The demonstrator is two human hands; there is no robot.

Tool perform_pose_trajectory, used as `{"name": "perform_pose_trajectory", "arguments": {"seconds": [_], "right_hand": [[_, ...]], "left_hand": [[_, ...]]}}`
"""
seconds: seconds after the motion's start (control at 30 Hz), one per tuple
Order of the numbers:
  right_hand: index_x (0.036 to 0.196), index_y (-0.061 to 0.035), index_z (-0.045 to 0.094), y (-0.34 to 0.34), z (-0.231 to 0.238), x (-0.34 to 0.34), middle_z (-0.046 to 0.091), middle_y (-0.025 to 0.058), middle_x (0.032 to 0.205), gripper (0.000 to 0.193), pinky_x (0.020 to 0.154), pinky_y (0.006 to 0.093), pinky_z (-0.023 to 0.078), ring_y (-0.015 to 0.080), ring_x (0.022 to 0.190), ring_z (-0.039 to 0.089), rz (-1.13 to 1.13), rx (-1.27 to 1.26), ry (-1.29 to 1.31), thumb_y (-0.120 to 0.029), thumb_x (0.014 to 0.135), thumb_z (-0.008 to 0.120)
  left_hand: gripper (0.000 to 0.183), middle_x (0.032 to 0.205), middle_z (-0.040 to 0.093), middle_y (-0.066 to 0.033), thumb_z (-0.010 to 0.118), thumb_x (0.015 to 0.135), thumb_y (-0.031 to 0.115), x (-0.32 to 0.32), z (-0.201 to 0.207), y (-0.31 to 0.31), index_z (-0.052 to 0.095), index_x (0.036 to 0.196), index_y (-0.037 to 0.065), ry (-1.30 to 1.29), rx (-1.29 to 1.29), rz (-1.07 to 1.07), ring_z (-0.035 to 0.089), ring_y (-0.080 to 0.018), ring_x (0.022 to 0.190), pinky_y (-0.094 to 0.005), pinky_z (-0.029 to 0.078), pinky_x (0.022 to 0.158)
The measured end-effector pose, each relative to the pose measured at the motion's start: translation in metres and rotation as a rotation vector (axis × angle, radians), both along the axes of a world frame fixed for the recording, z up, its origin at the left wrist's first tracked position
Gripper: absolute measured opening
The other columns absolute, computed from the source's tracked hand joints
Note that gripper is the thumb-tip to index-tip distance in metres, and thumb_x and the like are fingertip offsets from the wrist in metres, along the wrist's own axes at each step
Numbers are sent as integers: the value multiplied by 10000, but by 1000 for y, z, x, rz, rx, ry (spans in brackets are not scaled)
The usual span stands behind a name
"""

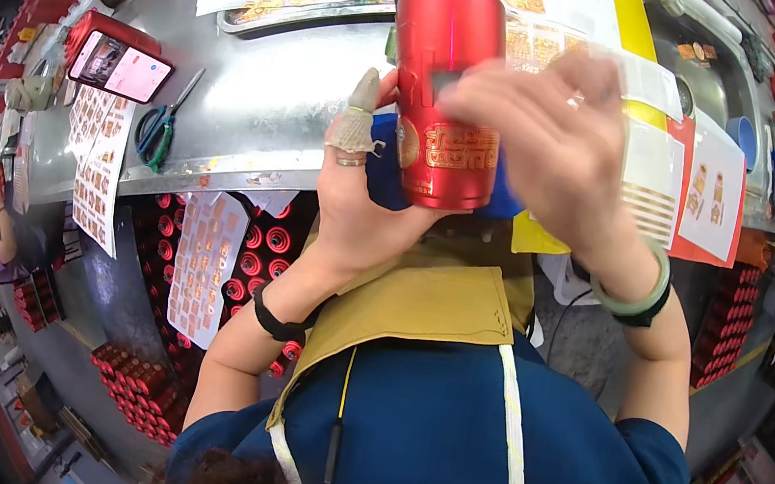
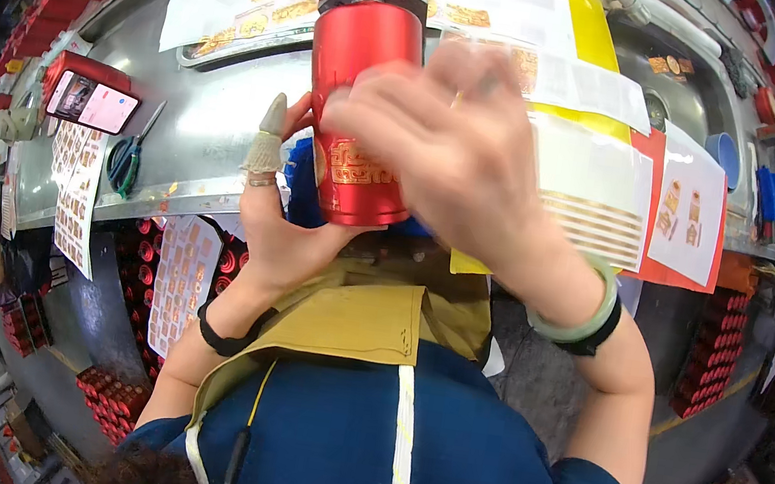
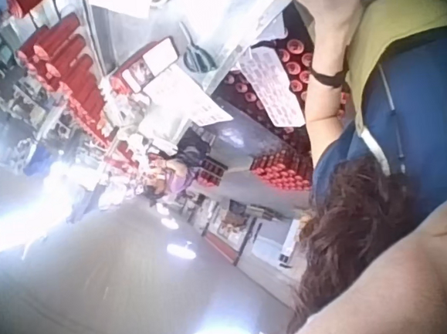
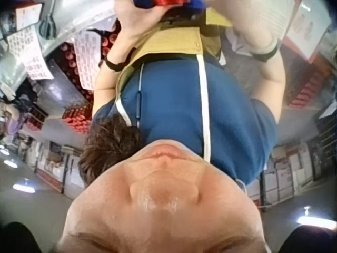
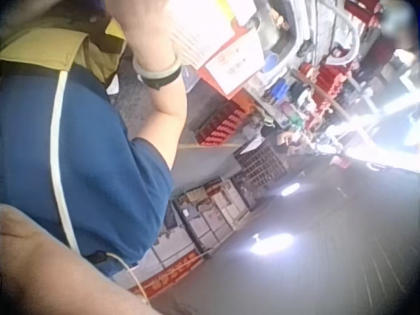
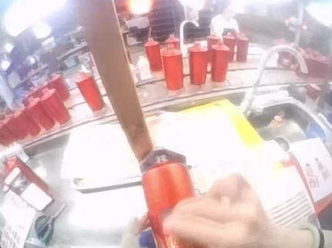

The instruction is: Apply gold and red adhesive labels to red cylindrical liquor bottles using a small scraper tool.

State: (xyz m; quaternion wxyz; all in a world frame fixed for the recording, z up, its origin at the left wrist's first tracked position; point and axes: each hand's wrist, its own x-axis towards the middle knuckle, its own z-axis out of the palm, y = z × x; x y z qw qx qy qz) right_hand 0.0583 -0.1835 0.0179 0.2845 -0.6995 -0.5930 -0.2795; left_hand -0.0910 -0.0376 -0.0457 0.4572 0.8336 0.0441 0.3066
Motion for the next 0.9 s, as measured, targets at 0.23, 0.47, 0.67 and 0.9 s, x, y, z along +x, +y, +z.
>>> {"name": "perform_pose_trajectory", "arguments": {"seconds": [0.23,0.47,0.67,0.9], "right_hand": [[982,-150,737,-3,-1,10,709,-11,844,257,720,334,410,193,723,556,-1,55,120,-52,749,689],[959,-184,758,-22,8,-34,724,-40,917,255,733,301,432,161,746,572,173,-141,317,-76,735,704],[994,-157,807,-26,-14,-15,776,20,982,234,719,284,464,155,813,622,141,-26,165,-84,784,734],[985,-99,766,-16,-7,8,752,28,929,229,717,343,454,212,749,630,-39,88,242,-24,772,728]], "left_hand": [[979,1453,546,-238,935,697,165,-6,3,3,427,1499,-74,21,57,-2,564,-378,1289,-432,434,1101],[920,1505,515,-251,892,741,166,-7,-6,10,428,1502,-61,85,51,-85,517,-398,1364,-469,327,1185],[968,1489,533,-253,863,794,113,-7,-6,15,317,1571,-74,111,124,-118,562,-327,1361,-416,436,1134],[954,1458,565,-259,842,809,72,-10,-2,16,301,1581,-75,122,121,-124,578,-302,1340,-395,452,1110]]}}
